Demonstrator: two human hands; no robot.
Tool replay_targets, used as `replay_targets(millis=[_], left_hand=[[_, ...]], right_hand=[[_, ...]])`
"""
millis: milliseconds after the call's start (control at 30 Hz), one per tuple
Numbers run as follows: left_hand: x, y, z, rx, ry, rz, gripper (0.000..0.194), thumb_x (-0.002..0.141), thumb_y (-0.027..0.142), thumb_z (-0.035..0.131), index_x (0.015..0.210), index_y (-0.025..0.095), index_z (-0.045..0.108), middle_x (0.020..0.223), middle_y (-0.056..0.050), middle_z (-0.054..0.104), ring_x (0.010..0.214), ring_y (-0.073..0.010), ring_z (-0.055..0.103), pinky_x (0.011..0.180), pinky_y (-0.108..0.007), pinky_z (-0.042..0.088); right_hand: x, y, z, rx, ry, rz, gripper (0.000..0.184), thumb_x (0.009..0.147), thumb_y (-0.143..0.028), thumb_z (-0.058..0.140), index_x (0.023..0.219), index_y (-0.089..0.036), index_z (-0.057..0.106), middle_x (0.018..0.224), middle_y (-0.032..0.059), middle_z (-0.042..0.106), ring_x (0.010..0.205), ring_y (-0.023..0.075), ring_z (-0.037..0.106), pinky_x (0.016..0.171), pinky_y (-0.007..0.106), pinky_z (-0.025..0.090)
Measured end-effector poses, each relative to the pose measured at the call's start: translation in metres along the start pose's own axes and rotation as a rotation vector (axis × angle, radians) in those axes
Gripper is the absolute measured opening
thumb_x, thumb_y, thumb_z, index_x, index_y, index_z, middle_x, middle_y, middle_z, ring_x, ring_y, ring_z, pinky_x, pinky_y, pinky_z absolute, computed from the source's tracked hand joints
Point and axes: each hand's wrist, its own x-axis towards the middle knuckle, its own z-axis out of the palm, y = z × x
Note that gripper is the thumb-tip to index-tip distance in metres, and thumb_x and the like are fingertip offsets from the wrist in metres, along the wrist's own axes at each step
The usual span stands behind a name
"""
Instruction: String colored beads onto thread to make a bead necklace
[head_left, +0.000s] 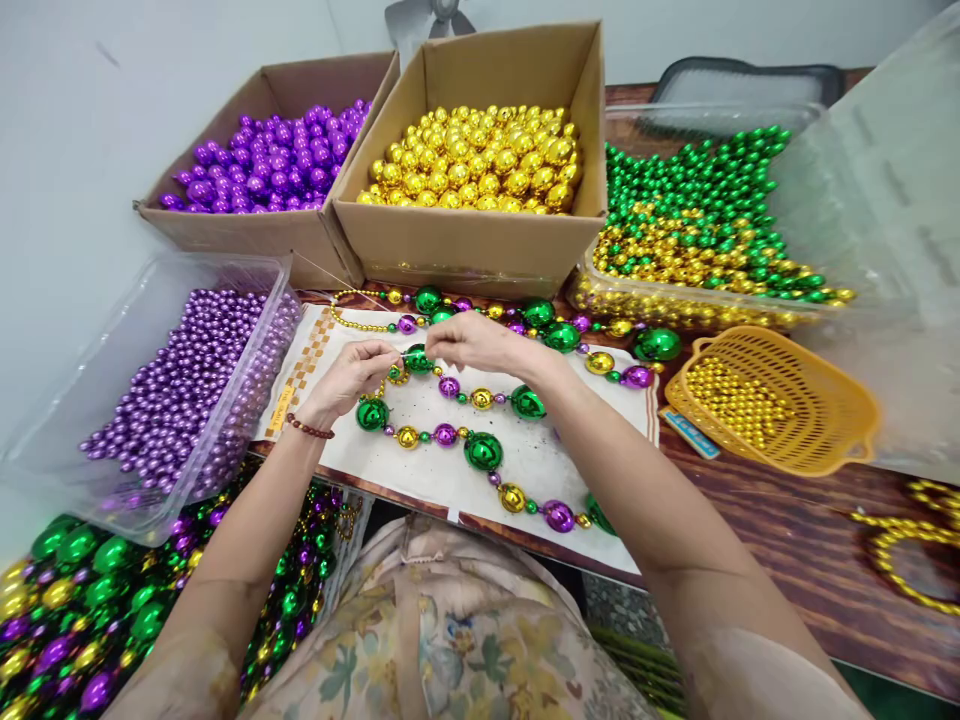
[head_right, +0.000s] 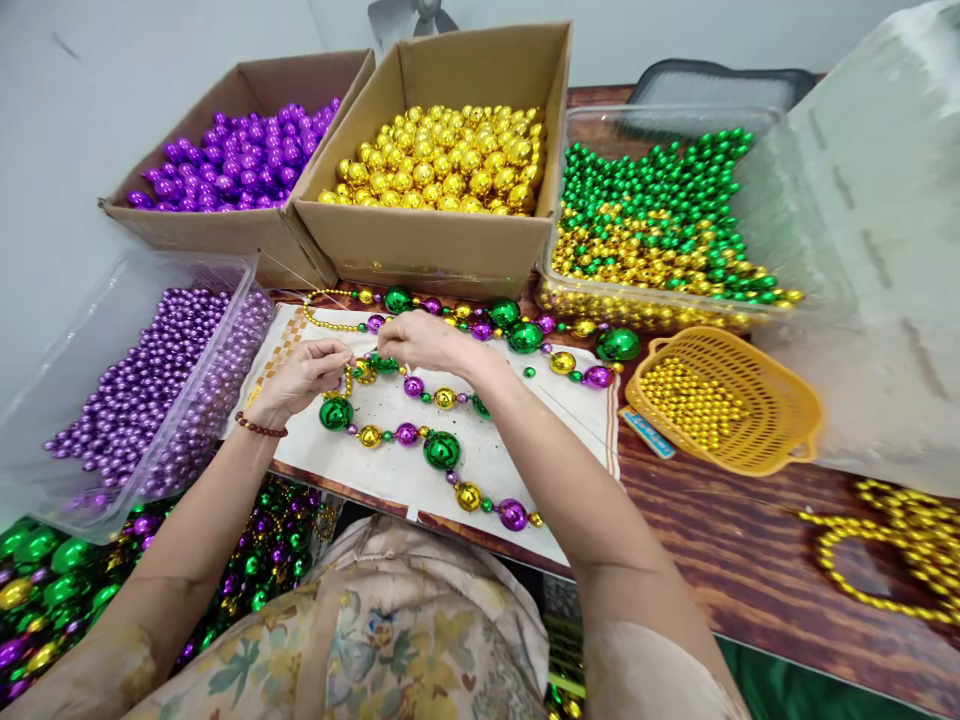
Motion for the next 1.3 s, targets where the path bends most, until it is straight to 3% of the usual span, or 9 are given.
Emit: replay_targets(millis=[200,367,467,667,767,833,967,1100,1300], left_hand=[[0.016,-0.002,0.004,-0.060,0.072,-0.032,0.028,0.069,0.032,0.082,0.072,0.012,0.062,0.048,0.012,0.027,0.038,-0.0010,0.018,0.037,-0.016,0.011],[0.034,0.000,0.005,-0.013,0.187,-0.024,0.018,0.073,0.023,0.076,0.074,0.012,0.063,0.045,0.012,0.027,0.034,-0.0012,0.019,0.034,-0.014,0.013],[0.037,-0.002,-0.001,-0.043,0.178,-0.010,0.015,0.075,0.022,0.074,0.075,0.012,0.063,0.044,0.012,0.027,0.034,-0.0009,0.018,0.034,-0.013,0.014],[0.032,-0.009,-0.009,-0.120,0.138,-0.045,0.013,0.080,0.019,0.073,0.076,0.011,0.064,0.044,0.012,0.027,0.034,0.0004,0.019,0.034,-0.013,0.016],[0.030,-0.008,-0.008,-0.117,0.141,-0.063,0.017,0.090,0.012,0.059,0.074,0.011,0.065,0.042,0.010,0.028,0.032,0.0012,0.022,0.036,-0.013,0.014],[0.030,-0.005,-0.006,-0.107,0.131,-0.086,0.029,0.095,0.007,0.048,0.072,0.013,0.065,0.041,0.009,0.027,0.032,0.0016,0.024,0.038,-0.013,0.012],[0.032,-0.001,-0.002,-0.094,0.128,-0.118,0.036,0.098,0.006,0.042,0.070,0.015,0.063,0.041,0.009,0.026,0.032,0.0011,0.023,0.039,-0.014,0.010],[0.033,-0.003,0.000,-0.094,0.147,-0.086,0.023,0.093,0.008,0.053,0.072,0.013,0.062,0.042,0.010,0.025,0.032,0.0006,0.021,0.037,-0.014,0.012],[0.031,-0.002,0.001,-0.124,0.215,-0.037,0.016,0.078,0.019,0.072,0.072,0.013,0.059,0.043,0.013,0.026,0.033,0.0000,0.018,0.035,-0.013,0.014]], right_hand=[[0.025,0.034,0.002,-0.258,0.212,0.153,0.026,0.095,-0.021,0.055,0.111,-0.025,0.075,0.120,0.0017,0.071,0.110,0.0218,0.063,0.087,0.029,0.044],[0.003,0.029,0.008,-0.264,0.346,0.188,0.053,0.096,-0.017,0.054,0.148,-0.028,0.050,0.156,0.0002,0.047,0.134,0.0226,0.051,0.106,0.036,0.044],[-0.067,0.027,0.016,-0.337,0.412,0.322,0.038,0.102,-0.025,0.047,0.138,-0.025,0.059,0.142,0.0035,0.060,0.123,0.0235,0.059,0.097,0.035,0.048],[-0.262,0.054,0.051,-0.378,0.476,1.055,0.030,0.100,-0.029,0.045,0.103,-0.021,0.074,0.105,0.0080,0.075,0.096,0.0241,0.068,0.074,0.030,0.045],[-0.322,0.065,0.072,-0.406,0.469,1.265,0.031,0.098,-0.030,0.044,0.101,-0.020,0.073,0.104,0.0113,0.075,0.091,0.0264,0.069,0.070,0.033,0.044],[-0.339,0.067,0.084,-0.422,0.537,1.255,0.032,0.097,-0.029,0.043,0.099,-0.019,0.073,0.105,0.0136,0.074,0.089,0.0273,0.069,0.072,0.035,0.045],[-0.334,0.067,0.098,-0.327,0.625,0.930,0.028,0.096,-0.031,0.046,0.096,-0.020,0.071,0.101,0.0127,0.073,0.094,0.0267,0.067,0.083,0.037,0.049],[-0.316,0.078,0.099,-0.322,0.536,0.731,0.027,0.095,-0.031,0.046,0.099,-0.018,0.069,0.101,0.0150,0.071,0.098,0.0288,0.065,0.090,0.041,0.049],[-0.307,0.111,0.099,-0.291,0.417,0.679,0.022,0.086,-0.043,0.052,0.086,-0.023,0.062,0.089,0.0147,0.066,0.085,0.0324,0.065,0.077,0.046,0.051]])
